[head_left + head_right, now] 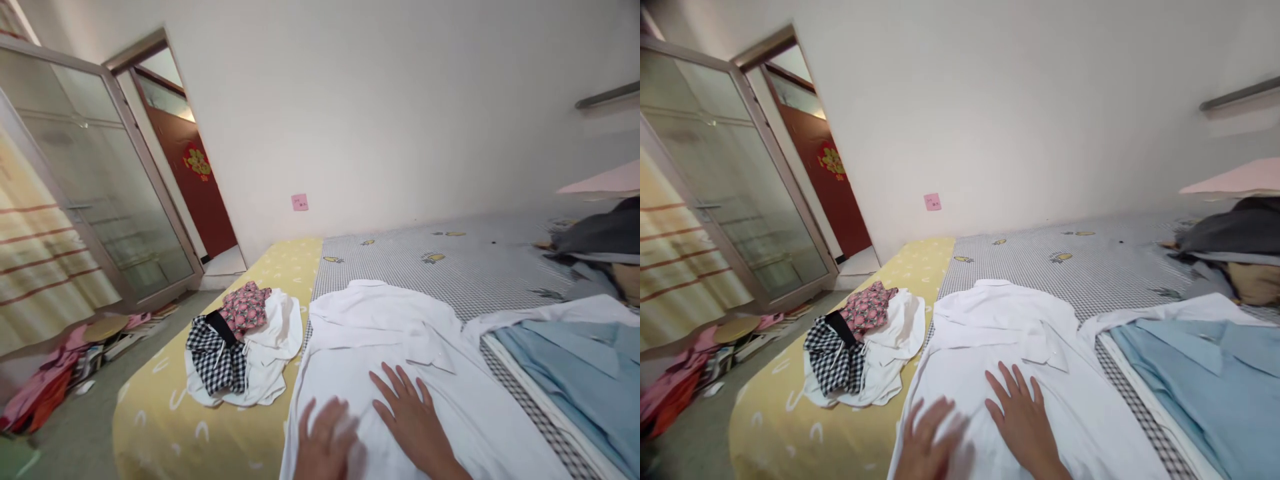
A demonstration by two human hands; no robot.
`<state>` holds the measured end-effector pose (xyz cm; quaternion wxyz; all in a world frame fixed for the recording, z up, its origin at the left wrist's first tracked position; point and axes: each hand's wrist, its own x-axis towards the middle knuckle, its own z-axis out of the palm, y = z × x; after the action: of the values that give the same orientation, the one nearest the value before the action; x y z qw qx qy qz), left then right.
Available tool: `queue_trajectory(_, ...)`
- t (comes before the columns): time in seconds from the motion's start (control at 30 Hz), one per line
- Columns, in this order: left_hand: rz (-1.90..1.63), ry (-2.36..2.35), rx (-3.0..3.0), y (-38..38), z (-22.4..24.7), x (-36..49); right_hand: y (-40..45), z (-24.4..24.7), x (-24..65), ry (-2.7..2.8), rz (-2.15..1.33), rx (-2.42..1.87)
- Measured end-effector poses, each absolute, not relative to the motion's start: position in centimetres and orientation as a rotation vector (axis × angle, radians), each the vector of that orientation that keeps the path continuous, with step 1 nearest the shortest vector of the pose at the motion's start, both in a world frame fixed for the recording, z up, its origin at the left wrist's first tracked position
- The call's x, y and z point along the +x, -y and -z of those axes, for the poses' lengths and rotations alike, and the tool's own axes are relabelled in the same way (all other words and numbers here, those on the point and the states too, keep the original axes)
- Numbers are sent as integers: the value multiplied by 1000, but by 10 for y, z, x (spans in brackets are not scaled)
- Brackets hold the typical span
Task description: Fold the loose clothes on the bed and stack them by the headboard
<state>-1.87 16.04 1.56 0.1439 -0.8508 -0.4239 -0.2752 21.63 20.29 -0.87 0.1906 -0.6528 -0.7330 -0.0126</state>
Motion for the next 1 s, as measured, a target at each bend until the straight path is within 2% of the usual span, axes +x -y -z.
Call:
queue_trajectory(0.1,813,1489,-2142,-205,-49,-38,-205,17,217,2068,102,-1852)
queue_trajectory(0.2,732,1743,-2098,-253,-63,-41,-211,34,225,2087,145,-1845)
queue_trajectory(0.33,576,1714,-2383,-292,-29,-46,-221,31,237,2128,128,-1824)
queue_trajectory(0.47,710,1572,-2323,-300,15,-50,-256,-36,214,2128,69,-1843)
queue_trajectory(0.57,816,1528,-2240,-300,28,-46,-313,-93,166,2152,29,-1733)
queue_trajectory(0.63,868,1492,-2189,-302,30,-44,-357,-112,128,2182,-11,-1672)
queue_trajectory(0.8,826,1341,-2165,-310,39,-51,-437,-97,64,2183,-117,-1739)
queue_trajectory(1.0,784,1359,-2162,-314,46,-53,-457,-84,103,1751,-302,-2001)
